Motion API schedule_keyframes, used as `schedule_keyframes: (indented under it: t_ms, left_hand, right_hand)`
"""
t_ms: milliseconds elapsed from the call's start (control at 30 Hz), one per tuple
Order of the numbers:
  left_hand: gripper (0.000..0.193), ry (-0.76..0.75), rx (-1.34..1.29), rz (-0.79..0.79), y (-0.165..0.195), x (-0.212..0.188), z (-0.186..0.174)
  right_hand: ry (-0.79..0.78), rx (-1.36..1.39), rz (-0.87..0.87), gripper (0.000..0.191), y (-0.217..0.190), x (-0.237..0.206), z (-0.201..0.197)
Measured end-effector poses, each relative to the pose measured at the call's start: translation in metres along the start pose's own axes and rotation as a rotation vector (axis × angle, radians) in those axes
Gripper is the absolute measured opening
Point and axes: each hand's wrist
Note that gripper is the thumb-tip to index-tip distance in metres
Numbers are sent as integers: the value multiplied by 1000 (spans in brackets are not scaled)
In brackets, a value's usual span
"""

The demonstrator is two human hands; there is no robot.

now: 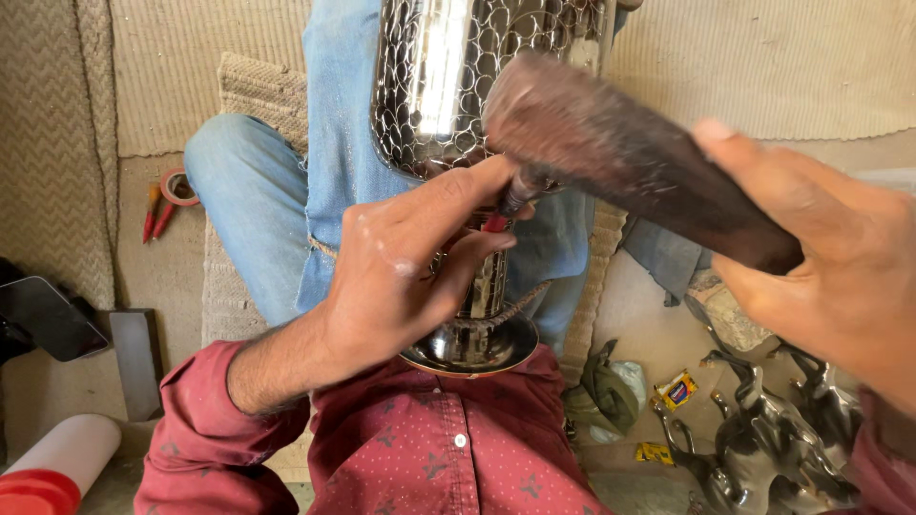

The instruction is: The person sits on the floor with a brass lamp base on their lap and holds a small punch against its stem. They repeatedly strike the punch with a wooden mallet, working around the stem to press a decorative pattern into the metal surface.

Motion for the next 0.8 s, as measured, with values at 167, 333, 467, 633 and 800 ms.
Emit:
schedule_keyframes:
  t_ms: [167,333,467,633,800]
  left_hand:
    - [50,-77,-44,72,-1,4,-2]
    - [61,-141,-1,129,0,7,-3]
    - [61,-194,20,109,2,10,-4]
    - [69,-268,21,160,2,15,-5]
    - [85,-441,67,191,-1,24,-8]
  right_hand:
    - [181,99,-71,90,13,-23,16]
    - [283,313,239,62,17,-51,30]
    - [291,257,239,31,14,-60,32]
    - [323,132,71,67,10,-60,54]
    - [391,270,238,74,1,-85,83]
Point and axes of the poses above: each hand's wrist, its own x-axis towards the middle knuckle, its own z-axis out of the palm, y = z × x, and after that the axes turned 2 degrees about -x, right-handed
